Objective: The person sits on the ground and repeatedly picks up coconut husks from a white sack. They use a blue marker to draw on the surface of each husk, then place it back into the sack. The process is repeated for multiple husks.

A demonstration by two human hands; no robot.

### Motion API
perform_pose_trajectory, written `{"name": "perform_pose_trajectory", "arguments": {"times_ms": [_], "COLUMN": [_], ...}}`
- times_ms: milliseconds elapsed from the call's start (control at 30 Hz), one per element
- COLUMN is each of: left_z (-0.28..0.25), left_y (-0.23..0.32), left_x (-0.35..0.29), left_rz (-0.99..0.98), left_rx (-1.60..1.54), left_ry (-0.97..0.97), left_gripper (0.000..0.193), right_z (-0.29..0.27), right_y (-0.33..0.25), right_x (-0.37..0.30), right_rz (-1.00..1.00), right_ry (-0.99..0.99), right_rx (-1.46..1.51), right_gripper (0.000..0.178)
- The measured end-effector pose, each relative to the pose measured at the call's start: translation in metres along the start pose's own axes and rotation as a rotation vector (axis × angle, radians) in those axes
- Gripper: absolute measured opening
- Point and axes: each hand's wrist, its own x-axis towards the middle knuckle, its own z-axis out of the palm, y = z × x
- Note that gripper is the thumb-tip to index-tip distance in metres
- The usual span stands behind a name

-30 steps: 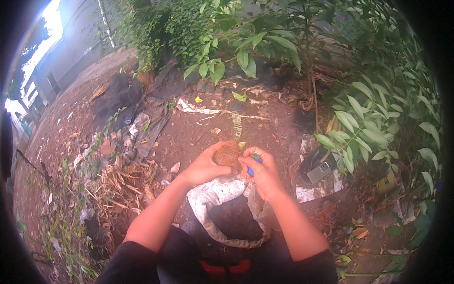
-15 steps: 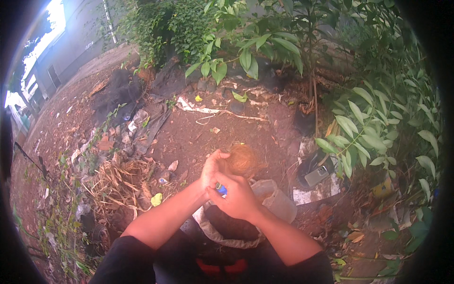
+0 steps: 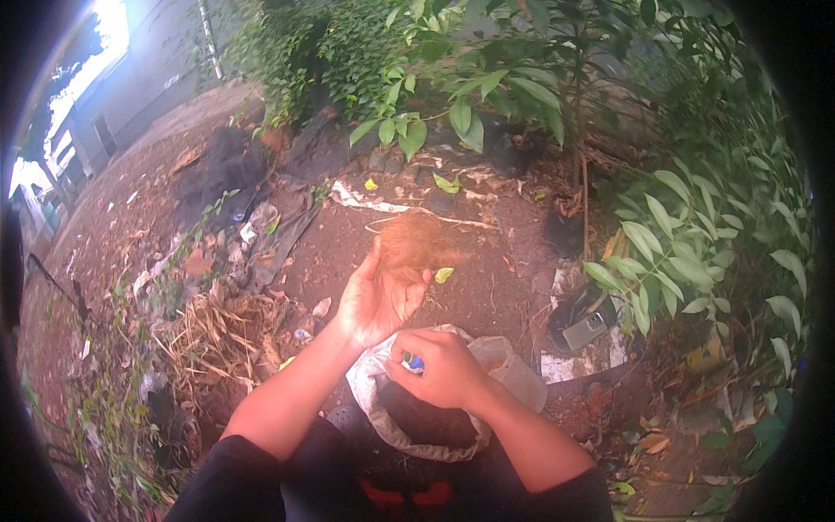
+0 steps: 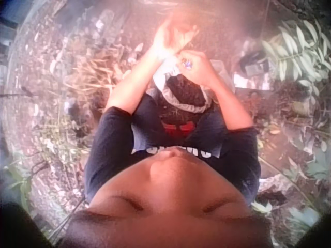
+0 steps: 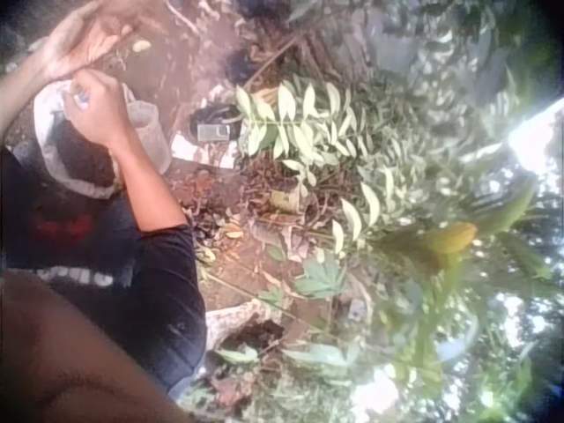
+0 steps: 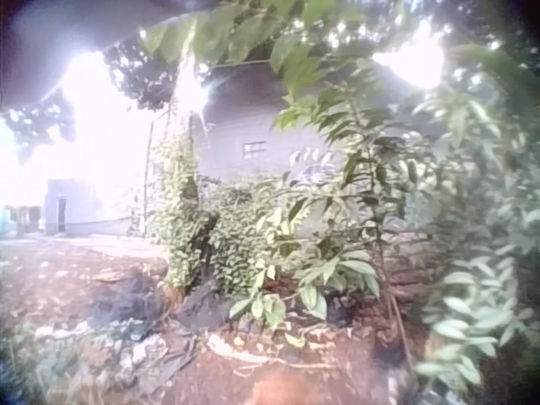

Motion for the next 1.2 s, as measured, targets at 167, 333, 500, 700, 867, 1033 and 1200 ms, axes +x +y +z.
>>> {"name": "perform_pose_trajectory", "arguments": {"times_ms": [167, 333, 500, 700, 867, 1033, 1200], "left_z": [0.009, -0.005, -0.006, -0.010, 0.002, -0.003, 0.001], "left_y": [0.003, 0.008, 0.006, -0.005, -0.002, -0.003, -0.005], "left_x": [-0.001, -0.003, -0.007, -0.005, -0.005, -0.009, 0.006], "left_rz": [0.261, 0.403, 0.045, -0.201, -0.300, -0.168, -0.038], "left_rx": [0.633, 1.537, 1.743, 1.463, 0.859, 0.625, 0.431], "left_ry": [0.410, 0.411, 0.251, 0.140, 0.305, 0.209, 0.118], "left_gripper": [0.050, 0.059, 0.057, 0.058, 0.061, 0.067, 0.068], "right_z": [-0.002, -0.019, -0.043, -0.075, -0.074, -0.044, -0.035], "right_y": [-0.018, -0.018, -0.008, 0.043, 0.078, 0.088, 0.075], "right_x": [0.001, 0.005, 0.008, 0.000, -0.010, -0.002, 0.002], "right_rz": [-0.053, 0.070, 0.175, 0.469, 0.412, 0.400, 0.401], "right_ry": [0.016, 0.203, 0.304, 0.325, 0.369, 0.476, 0.631], "right_rx": [-0.083, -0.150, -0.173, 0.878, 1.086, 1.098, 1.056], "right_gripper": [0.014, 0.013, 0.016, 0.036, 0.029, 0.026, 0.026]}}
